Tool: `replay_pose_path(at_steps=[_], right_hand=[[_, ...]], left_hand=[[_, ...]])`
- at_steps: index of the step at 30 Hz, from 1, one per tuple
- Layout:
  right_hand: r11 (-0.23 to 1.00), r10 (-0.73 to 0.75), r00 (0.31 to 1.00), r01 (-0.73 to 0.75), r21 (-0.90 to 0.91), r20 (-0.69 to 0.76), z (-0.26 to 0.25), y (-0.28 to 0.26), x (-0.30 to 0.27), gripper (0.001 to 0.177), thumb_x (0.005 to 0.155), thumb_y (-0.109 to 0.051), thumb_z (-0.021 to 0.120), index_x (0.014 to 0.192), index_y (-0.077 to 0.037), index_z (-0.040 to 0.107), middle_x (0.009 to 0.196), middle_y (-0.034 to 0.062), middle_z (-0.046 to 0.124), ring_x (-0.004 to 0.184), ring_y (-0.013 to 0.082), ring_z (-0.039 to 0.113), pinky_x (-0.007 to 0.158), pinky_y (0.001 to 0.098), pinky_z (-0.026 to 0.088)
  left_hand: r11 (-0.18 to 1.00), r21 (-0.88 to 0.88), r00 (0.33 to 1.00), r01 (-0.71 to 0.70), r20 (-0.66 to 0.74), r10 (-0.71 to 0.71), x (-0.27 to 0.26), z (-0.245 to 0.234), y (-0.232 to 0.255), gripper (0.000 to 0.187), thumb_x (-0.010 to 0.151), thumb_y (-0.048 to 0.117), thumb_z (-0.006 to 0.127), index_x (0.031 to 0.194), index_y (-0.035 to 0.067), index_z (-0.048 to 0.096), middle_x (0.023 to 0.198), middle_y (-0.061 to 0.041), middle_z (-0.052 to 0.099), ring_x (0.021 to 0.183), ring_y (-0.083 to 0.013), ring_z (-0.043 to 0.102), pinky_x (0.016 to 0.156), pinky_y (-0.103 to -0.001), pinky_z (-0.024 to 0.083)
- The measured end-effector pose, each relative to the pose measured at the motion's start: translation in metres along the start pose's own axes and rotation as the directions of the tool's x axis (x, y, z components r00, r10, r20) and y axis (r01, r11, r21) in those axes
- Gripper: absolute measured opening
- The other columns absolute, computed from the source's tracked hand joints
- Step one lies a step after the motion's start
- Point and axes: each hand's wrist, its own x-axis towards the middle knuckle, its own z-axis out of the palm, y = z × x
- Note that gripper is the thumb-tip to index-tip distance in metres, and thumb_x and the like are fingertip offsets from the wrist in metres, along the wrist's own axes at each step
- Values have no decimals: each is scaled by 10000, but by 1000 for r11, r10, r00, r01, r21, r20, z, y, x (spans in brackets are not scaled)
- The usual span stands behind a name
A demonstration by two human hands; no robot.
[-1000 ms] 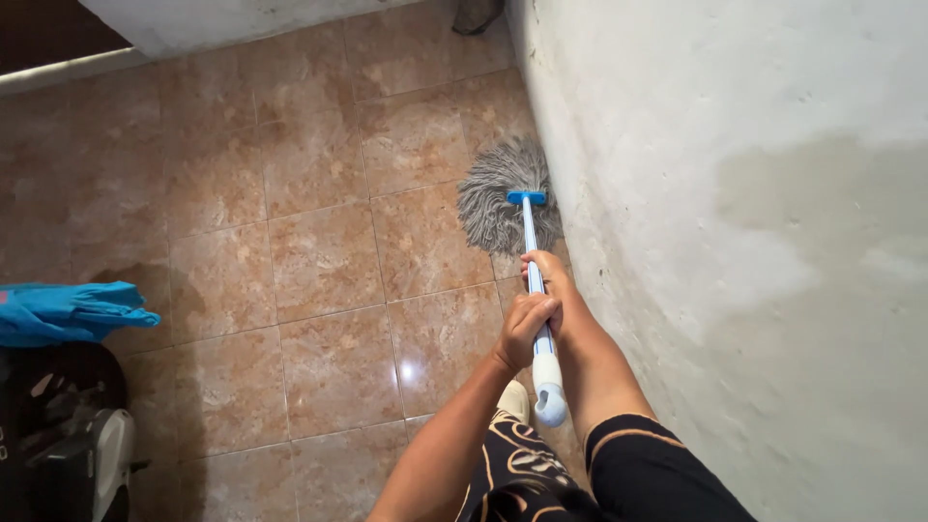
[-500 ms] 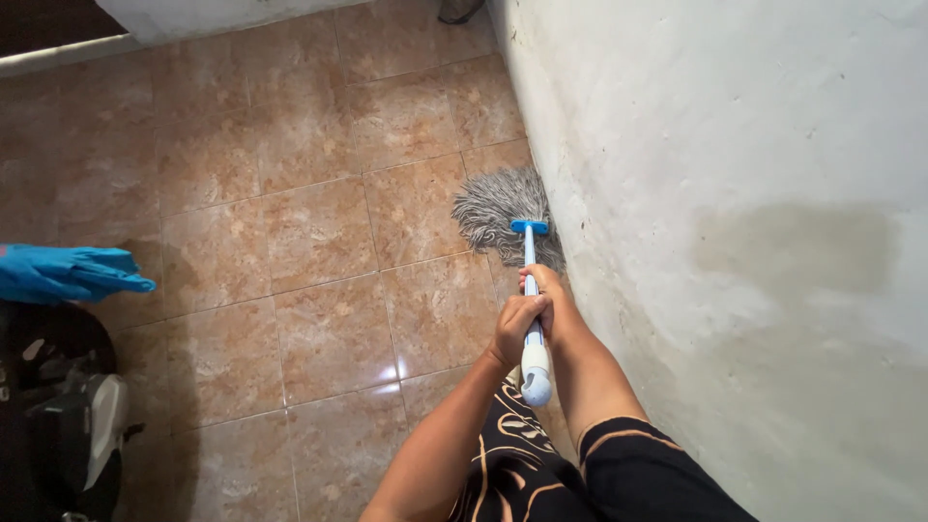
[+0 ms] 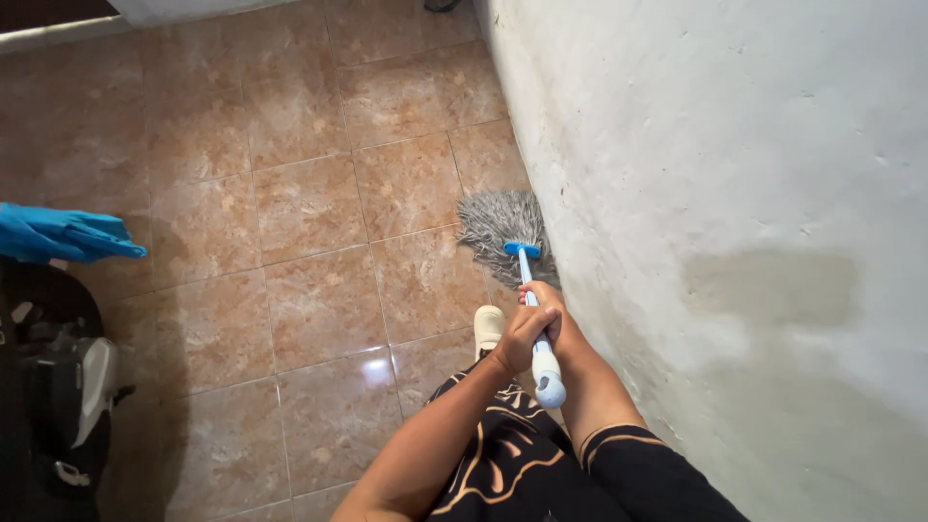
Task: Mop the tiled floor in a room containing a parked scooter and a shoe rack.
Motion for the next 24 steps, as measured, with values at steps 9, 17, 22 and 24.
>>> replay_pose_path(at_steps=[9, 17, 22, 24], right_hand=[[994, 110, 984, -107, -32, 139, -55, 46, -34, 164, 874, -204, 660, 808, -77, 580, 681, 26, 597, 587, 136, 562, 561, 271, 482], [966, 255, 955, -257, -3, 150, -96, 72, 5, 205, 884, -219, 671, 771, -103, 545, 665, 19, 582, 585, 137, 559, 568, 281, 475], [962, 236, 956, -205, -181, 173, -106, 62, 104, 175, 861, -221, 645, 758, -96, 577, 654, 31, 595, 578, 167, 566, 576, 308, 484], [947, 295, 915, -243, -209, 274, -92, 41, 96, 187, 823, -259, 607, 727, -111, 545, 616, 41, 592, 545, 172, 564, 542, 312, 486]], left_hand=[[994, 50, 992, -100, 85, 95, -50, 47, 4, 498, 1107, 238, 338, 702, 6, 511, 655, -78, 518, 638, -173, 492, 667, -308, 422], [997, 56, 997, -45, 60, 42, -64, 70, 8, 471, 1115, 202, 341, 725, -11, 499, 668, -97, 507, 646, -199, 481, 676, -325, 421], [970, 154, 982, -186, 29, 184, -19, 53, 21, 465, 1125, 203, 304, 749, -2, 485, 688, -98, 512, 656, -212, 500, 693, -318, 438], [868, 310, 915, -387, 16, 403, -1, 43, 23, 439, 1125, 195, 322, 801, -39, 503, 710, -119, 532, 653, -227, 527, 673, -322, 451]])
